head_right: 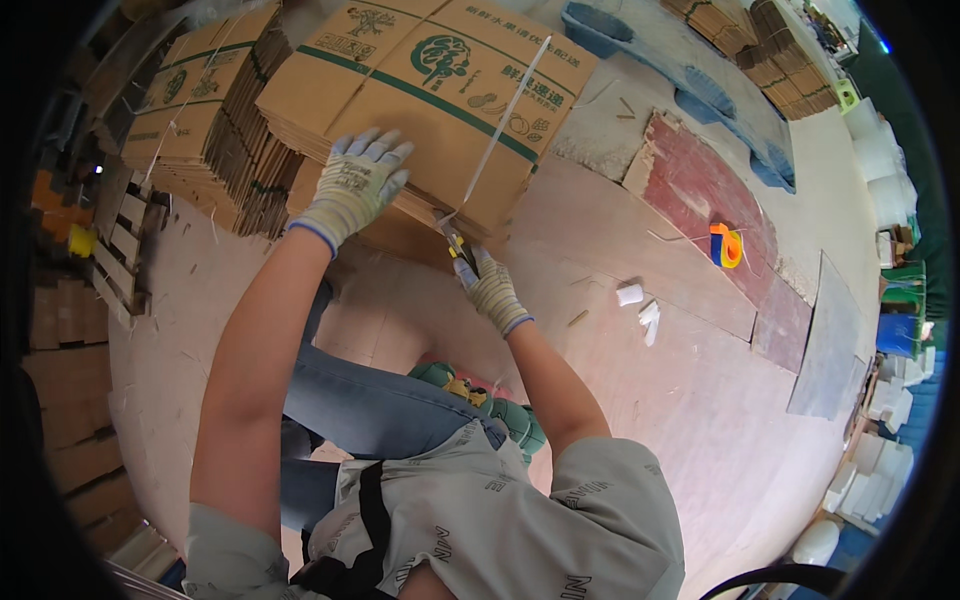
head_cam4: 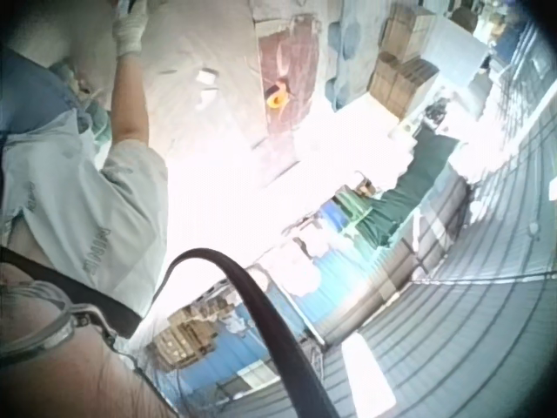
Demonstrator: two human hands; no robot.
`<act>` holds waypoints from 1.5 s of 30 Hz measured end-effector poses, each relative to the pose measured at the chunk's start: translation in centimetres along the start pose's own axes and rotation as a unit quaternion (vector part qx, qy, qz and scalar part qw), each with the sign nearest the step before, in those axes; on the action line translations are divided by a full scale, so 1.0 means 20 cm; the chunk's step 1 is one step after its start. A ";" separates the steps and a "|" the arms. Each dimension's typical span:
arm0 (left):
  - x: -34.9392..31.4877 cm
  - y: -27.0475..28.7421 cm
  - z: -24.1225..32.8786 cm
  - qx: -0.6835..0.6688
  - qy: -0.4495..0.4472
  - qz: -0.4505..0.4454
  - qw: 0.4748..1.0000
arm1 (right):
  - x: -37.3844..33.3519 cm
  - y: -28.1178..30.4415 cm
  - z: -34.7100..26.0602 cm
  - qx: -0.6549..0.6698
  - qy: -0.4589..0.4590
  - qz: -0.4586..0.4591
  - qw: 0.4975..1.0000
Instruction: The person assembles flat-packed cardboard boxes in a warehouse. They cut the binding straps, fold the boxes into shape, and seal them with tape.
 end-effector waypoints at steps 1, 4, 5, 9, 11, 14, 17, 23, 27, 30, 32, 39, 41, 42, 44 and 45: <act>0.03 -0.04 0.02 0.020 -0.003 -0.027 0.999 | 0.02 0.00 -0.07 0.021 -0.020 -0.018 0.999; 0.12 -0.14 0.07 0.046 -0.007 -0.051 0.998 | 0.19 -0.01 0.04 -0.057 0.058 -0.015 0.997; 0.14 -0.16 0.09 0.036 -0.010 -0.042 0.998 | 0.24 0.00 0.10 -0.107 0.103 -0.008 0.989; 0.08 -0.24 0.05 -0.003 0.001 0.005 1.000 | 0.24 0.07 -0.08 -0.261 0.028 -0.176 0.949; 0.08 -0.25 0.06 -0.020 0.003 0.023 1.000 | 0.21 0.11 -0.13 -0.273 -0.079 -0.236 0.929; 0.10 -0.23 0.08 -0.030 0.018 0.003 0.999 | 0.22 0.16 -0.18 -0.282 -0.134 -0.272 0.910; 0.13 -0.17 0.08 -0.033 0.041 -0.035 0.998 | 0.02 0.02 -0.11 -0.645 0.057 -0.397 0.651; -0.23 -0.11 0.04 -0.120 0.055 -0.003 0.991 | -0.12 -0.14 0.08 -0.647 -0.034 -0.461 0.606; -0.88 -0.10 -0.03 -0.229 0.127 0.069 0.963 | 0.04 -0.21 -0.11 -0.600 -0.141 -0.428 0.660; -1.29 -0.12 -0.06 -0.243 0.241 0.100 0.935 | 0.25 -0.35 -0.12 -0.620 -0.018 -0.346 0.704; -1.44 -0.12 -0.08 -0.241 0.318 0.159 0.903 | 0.38 -0.57 -0.06 -0.530 -0.023 -0.255 0.808; -1.48 -0.08 -0.15 -0.252 0.331 0.233 0.879 | 0.81 -1.04 0.47 -0.296 -0.077 -0.088 0.948; -1.50 -0.07 -0.16 -0.275 0.335 0.215 0.875 | 0.81 -1.11 0.46 -0.266 -0.101 -0.087 0.955; -1.51 -0.07 -0.17 -0.288 0.335 0.207 0.873 | 0.80 -1.13 0.43 -0.281 -0.095 -0.089 0.951; -1.50 -0.10 -0.18 -0.286 0.344 0.203 0.871 | 0.79 -1.15 0.33 -0.333 -0.071 -0.091 0.936; -1.49 -0.10 -0.19 -0.286 0.345 0.204 0.870 | 0.79 -1.13 0.29 -0.371 -0.052 -0.088 0.923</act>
Point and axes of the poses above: each hand's wrist, its own x-axis towards the middle knuckle, its own y-axis out of the back of the hand, z = x × y, the point moved 2 cm from there along x, towards the middle knuckle, and after that the axes turned 5 degrees about -z, right-handed, at the moved point
